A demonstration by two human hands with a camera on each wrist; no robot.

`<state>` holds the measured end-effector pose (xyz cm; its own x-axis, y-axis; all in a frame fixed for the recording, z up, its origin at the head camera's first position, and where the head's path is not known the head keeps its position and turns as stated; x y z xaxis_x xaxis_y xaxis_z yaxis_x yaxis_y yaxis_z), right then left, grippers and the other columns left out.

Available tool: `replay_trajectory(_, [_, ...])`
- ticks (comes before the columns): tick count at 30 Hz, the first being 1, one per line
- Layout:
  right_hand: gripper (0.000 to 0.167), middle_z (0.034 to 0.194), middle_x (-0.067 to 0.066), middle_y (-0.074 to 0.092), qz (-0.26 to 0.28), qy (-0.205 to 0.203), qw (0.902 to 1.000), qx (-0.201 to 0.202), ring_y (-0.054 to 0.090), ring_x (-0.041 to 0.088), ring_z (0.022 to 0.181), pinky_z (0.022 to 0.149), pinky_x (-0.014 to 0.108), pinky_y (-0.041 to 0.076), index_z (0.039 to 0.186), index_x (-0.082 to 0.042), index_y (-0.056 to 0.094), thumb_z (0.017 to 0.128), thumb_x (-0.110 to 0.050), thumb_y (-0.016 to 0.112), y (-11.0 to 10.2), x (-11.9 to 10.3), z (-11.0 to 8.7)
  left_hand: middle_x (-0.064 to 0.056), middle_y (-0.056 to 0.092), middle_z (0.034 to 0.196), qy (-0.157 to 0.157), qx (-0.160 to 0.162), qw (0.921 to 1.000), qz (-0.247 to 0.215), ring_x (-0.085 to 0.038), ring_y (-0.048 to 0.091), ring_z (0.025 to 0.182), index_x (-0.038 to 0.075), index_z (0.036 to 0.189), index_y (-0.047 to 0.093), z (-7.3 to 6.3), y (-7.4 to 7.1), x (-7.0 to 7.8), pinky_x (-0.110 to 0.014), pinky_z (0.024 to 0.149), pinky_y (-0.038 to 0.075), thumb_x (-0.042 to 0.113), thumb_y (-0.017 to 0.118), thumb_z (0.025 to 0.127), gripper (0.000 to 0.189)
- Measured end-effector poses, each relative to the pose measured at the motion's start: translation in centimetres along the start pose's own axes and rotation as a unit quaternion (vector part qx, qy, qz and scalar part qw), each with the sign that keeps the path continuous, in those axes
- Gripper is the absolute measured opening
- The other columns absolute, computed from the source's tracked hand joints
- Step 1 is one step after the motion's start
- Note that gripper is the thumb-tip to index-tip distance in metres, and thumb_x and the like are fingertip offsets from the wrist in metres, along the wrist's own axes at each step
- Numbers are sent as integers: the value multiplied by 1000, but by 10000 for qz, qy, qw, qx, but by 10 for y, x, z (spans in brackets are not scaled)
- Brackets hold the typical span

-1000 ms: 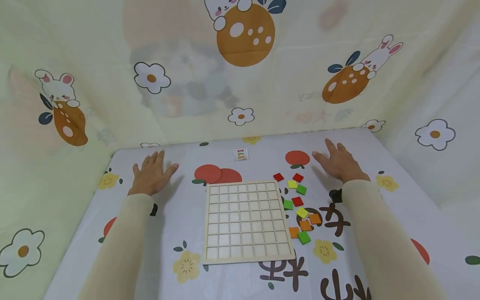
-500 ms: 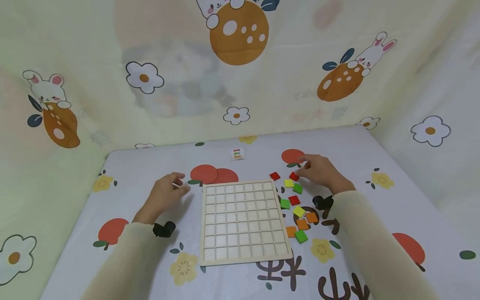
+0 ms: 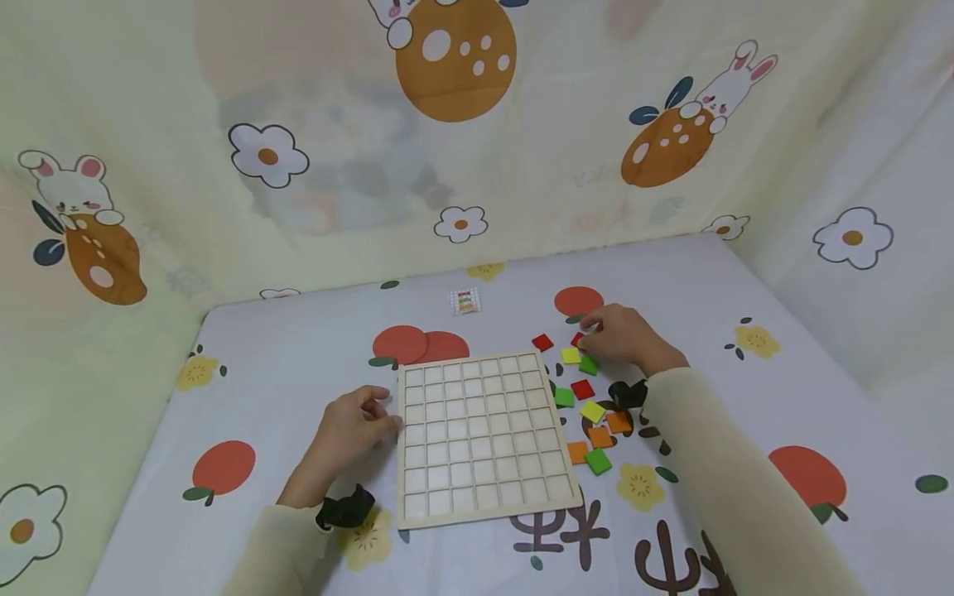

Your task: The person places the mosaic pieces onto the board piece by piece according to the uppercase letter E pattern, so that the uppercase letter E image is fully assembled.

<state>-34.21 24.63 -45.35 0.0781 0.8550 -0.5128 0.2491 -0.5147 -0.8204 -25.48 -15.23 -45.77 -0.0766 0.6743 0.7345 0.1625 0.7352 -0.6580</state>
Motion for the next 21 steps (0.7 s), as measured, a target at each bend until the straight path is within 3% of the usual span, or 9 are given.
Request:
replay_trajectory(6, [36,129,22,61,-123,126,9998,24,53,37,112,95,50,54,127,0,68,98,-21,66,1,-1,2,-6,62,84,-7,-19,10000,88,-17,57,67,-2,129,65,-5,10,5,-28,58,47,12,79,89,45])
replay_trajectory(14, [23,112,17,65,-76,155,9998,90,55,32,102,81,41,53,110,-2,72,97,-20,68,0,-4,4,-7,61,82,-194,-35,9998,-74,-16,58,61,-3,130,64,-11,17,4,-27,55,49,10,78,89,46])
replay_trajectory(21, [21,103,14,66,467,153,9987,151,60,28,91,75,34,52,109,-3,69,96,-20,71,-1,0,2,-8,62,84,-389,42,9979,-510,-15,63,59,-2,132,64,-15,21,-2,-27,56,57,7,80,88,48])
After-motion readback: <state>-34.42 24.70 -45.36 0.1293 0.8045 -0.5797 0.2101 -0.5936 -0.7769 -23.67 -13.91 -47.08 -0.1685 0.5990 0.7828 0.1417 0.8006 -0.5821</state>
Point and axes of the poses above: each hand's wrist, its own z-axis towards the middle knuckle, its own y-axis out of the palm, x = y × z, the point moved 10 cm from there along z, towards the middle knuckle
